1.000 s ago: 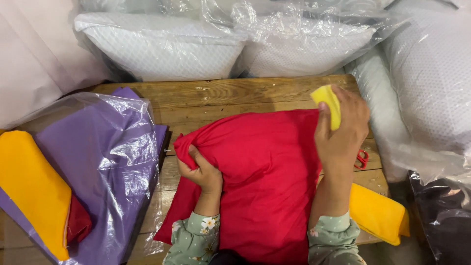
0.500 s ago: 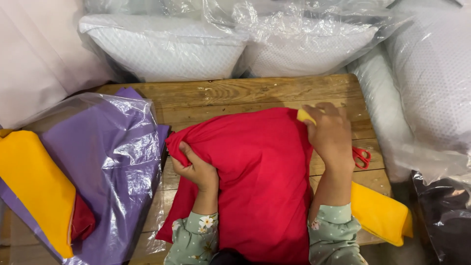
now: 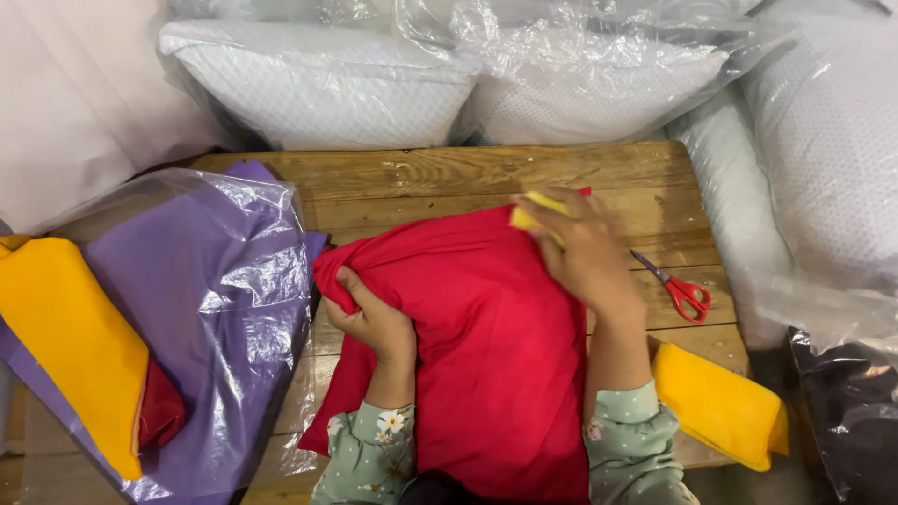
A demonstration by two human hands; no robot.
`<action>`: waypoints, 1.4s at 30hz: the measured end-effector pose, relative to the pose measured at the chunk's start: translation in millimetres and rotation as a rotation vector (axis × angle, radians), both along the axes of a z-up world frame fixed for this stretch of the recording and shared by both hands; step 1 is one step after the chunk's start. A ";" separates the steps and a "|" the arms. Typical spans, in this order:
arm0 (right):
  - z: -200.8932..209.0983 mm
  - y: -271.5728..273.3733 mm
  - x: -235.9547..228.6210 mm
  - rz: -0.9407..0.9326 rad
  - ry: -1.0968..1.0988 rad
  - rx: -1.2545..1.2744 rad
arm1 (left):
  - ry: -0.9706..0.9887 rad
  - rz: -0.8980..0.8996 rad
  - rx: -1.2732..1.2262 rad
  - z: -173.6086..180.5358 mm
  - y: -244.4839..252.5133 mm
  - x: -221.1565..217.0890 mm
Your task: Trimming a thread from a red pillowcase, stuffing it with white fiberfill, zipping it closed, smoothing it with a sponge, and placing it into a plastic bag.
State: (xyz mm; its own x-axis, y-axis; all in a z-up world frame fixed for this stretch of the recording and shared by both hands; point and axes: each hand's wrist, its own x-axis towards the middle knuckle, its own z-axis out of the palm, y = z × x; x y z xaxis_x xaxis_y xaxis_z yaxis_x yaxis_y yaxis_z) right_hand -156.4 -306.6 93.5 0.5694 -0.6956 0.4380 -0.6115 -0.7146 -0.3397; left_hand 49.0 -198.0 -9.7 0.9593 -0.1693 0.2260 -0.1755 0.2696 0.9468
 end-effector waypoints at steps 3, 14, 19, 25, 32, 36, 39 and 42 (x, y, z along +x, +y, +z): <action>-2.6 -10.1 -37.9 -0.216 -0.003 -0.125 | -0.001 0.010 0.029 -6.2 -2.1 0.4; 33.1 48.7 34.0 0.201 -0.139 -0.039 | 0.043 -0.035 0.054 31.8 7.8 -7.4; -43.1 -25.1 -54.5 -0.229 -0.045 -0.039 | 0.199 -0.024 -0.022 58.0 6.9 1.2; -51.8 -21.7 -67.8 -0.206 -1.358 0.741 | 0.293 -0.051 -0.079 99.6 24.7 -16.5; 60.9 6.8 -58.4 -0.035 -0.965 0.420 | -0.157 0.011 -0.307 130.8 13.2 -4.3; 134.0 40.0 -58.9 0.006 -1.290 0.158 | -0.707 -0.429 -1.057 203.2 0.9 24.5; 67.3 27.8 -164.0 0.360 -1.095 0.275 | -0.856 -0.217 -0.697 208.9 72.6 30.0; 79.0 118.5 -142.8 0.373 -0.585 0.133 | -0.971 -0.355 -0.300 134.4 124.8 41.4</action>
